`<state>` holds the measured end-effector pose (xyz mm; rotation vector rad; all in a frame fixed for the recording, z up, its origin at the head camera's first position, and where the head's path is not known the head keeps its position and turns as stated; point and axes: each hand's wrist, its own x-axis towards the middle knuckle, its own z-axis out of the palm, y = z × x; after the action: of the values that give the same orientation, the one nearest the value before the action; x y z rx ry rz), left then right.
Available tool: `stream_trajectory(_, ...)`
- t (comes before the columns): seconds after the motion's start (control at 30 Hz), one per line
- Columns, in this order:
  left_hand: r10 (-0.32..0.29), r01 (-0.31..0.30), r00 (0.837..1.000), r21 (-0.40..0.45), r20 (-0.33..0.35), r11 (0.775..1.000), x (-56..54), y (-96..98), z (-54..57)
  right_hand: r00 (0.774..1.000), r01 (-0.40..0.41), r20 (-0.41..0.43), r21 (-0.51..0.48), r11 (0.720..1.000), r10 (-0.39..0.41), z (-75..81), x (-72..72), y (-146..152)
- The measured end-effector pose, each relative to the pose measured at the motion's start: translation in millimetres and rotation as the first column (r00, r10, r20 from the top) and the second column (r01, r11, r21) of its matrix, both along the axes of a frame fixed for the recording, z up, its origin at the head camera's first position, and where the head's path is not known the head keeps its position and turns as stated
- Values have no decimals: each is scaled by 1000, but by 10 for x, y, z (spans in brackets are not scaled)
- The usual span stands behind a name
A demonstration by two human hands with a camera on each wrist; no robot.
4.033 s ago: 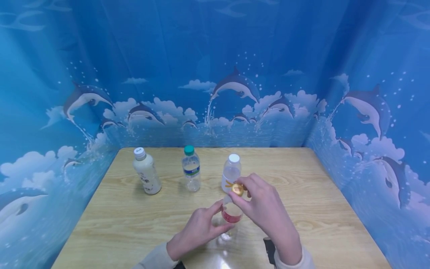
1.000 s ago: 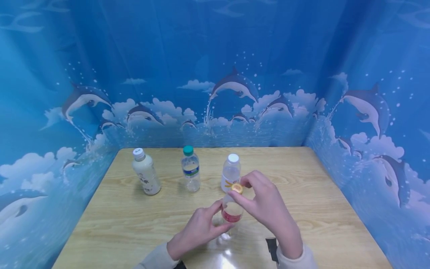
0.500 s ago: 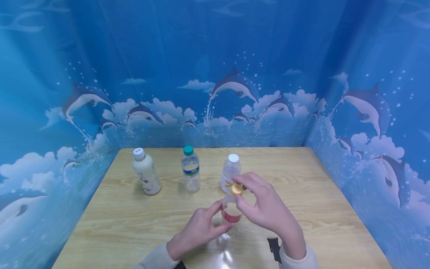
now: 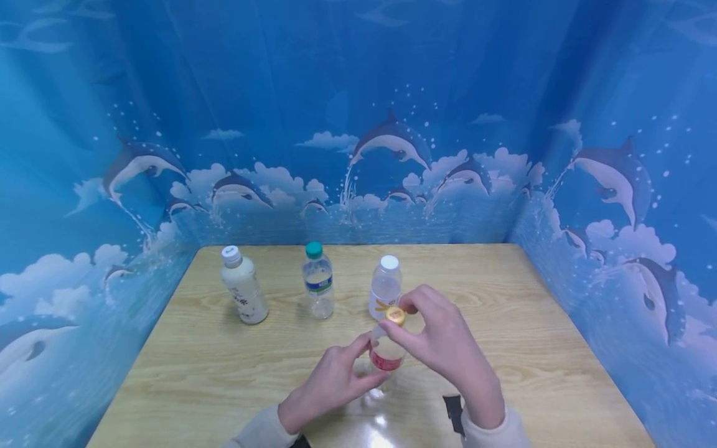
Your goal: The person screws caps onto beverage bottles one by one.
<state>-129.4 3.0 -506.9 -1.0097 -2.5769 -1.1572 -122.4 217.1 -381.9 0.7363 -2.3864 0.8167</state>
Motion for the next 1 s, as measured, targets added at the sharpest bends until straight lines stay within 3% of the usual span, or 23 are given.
stream_trajectory(0.3,16,-16,1000,-27,2,1000,-6,4,1,992,46,-120,-5,999,-46,-90,-50,-66)
stream_trajectory(0.43,22,-22,1000,-27,-5,999,-10,5,-8,998,21,-55,-34,999,-23,-45,-20,-22)
stream_trajectory(0.57,6,-6,1000,-12,2,1000,-14,4,-7,998,-57,22,-73,996,59,-5,2,37)
stream_trajectory(0.73,-9,9,1000,6,9,1000,-14,0,-9,989,-137,47,-83,987,141,26,15,66)
stream_trajectory(1.0,-9,9,1000,2,27,1000,-21,5,-8,989,-138,38,-85,987,142,22,1,75)
